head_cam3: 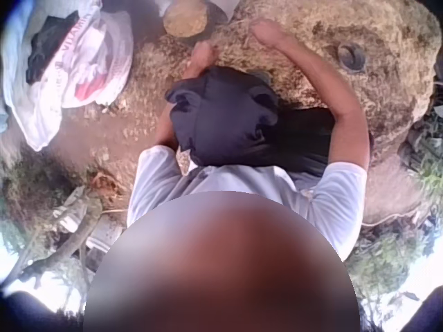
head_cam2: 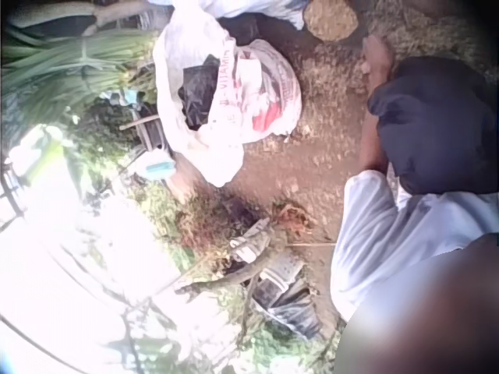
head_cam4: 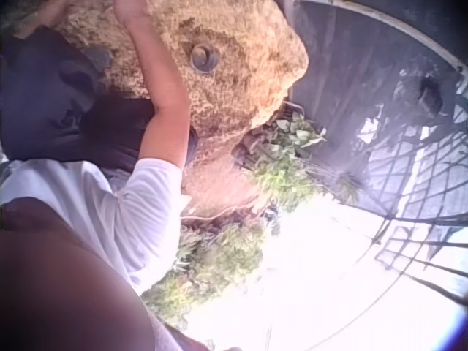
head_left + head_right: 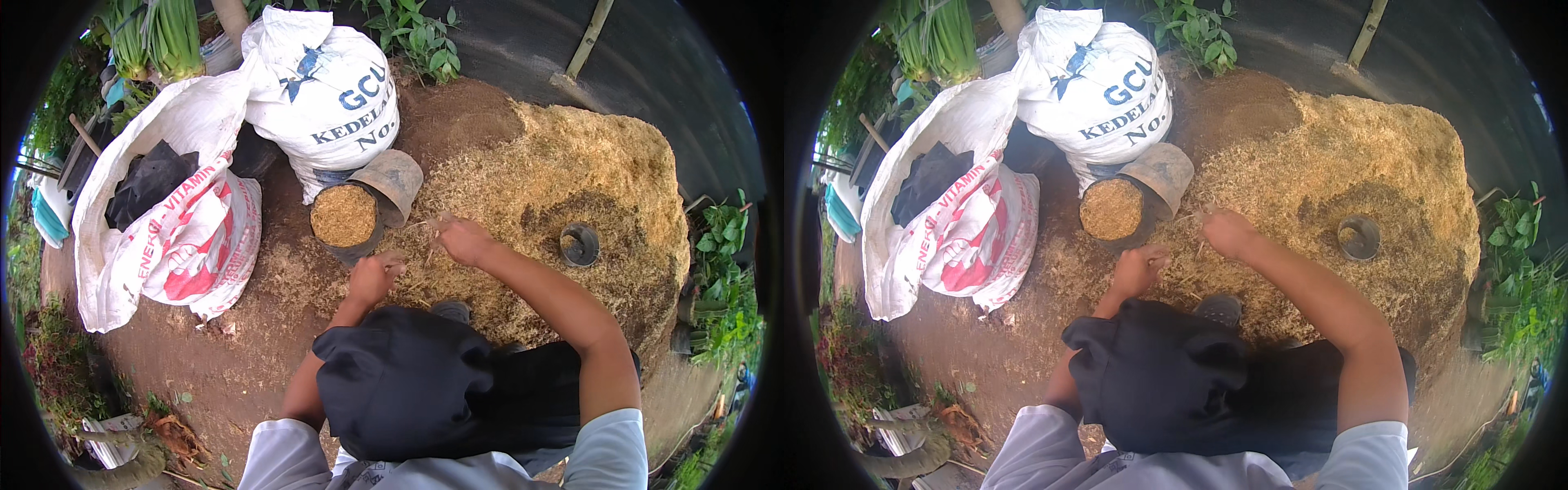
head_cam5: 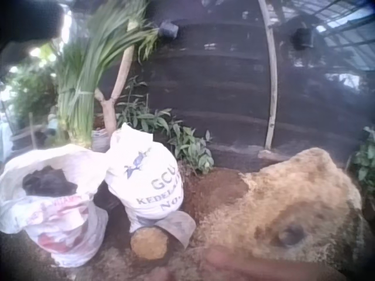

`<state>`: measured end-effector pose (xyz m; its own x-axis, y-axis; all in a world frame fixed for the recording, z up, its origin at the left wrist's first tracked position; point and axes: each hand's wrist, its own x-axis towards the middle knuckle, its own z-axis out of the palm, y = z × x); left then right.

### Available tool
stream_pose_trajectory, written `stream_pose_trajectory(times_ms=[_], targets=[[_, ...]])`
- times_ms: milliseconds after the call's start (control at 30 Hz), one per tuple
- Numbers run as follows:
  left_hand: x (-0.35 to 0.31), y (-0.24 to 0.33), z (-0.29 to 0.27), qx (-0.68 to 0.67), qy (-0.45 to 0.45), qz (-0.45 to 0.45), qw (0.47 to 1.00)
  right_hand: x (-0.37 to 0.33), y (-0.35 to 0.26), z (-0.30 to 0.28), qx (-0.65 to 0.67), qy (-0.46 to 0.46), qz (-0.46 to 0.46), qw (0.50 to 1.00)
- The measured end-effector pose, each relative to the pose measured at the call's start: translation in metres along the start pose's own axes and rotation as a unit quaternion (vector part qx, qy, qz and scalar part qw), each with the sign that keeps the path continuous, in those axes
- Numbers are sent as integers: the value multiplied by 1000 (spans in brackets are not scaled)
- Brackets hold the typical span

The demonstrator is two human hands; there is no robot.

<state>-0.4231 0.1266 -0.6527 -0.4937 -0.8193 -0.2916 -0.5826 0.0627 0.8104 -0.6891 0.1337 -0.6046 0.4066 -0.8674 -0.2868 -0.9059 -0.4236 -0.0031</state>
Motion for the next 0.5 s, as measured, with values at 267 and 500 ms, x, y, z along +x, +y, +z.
stream_pose_trajectory(times_ms=[267,500], targets=[[9,22,10,-16,-9,61,998,-84,26,-62,50,23,25,998],[20,54,22,-172,-108,70,977,-230,36,-190,451,396,104,793]])
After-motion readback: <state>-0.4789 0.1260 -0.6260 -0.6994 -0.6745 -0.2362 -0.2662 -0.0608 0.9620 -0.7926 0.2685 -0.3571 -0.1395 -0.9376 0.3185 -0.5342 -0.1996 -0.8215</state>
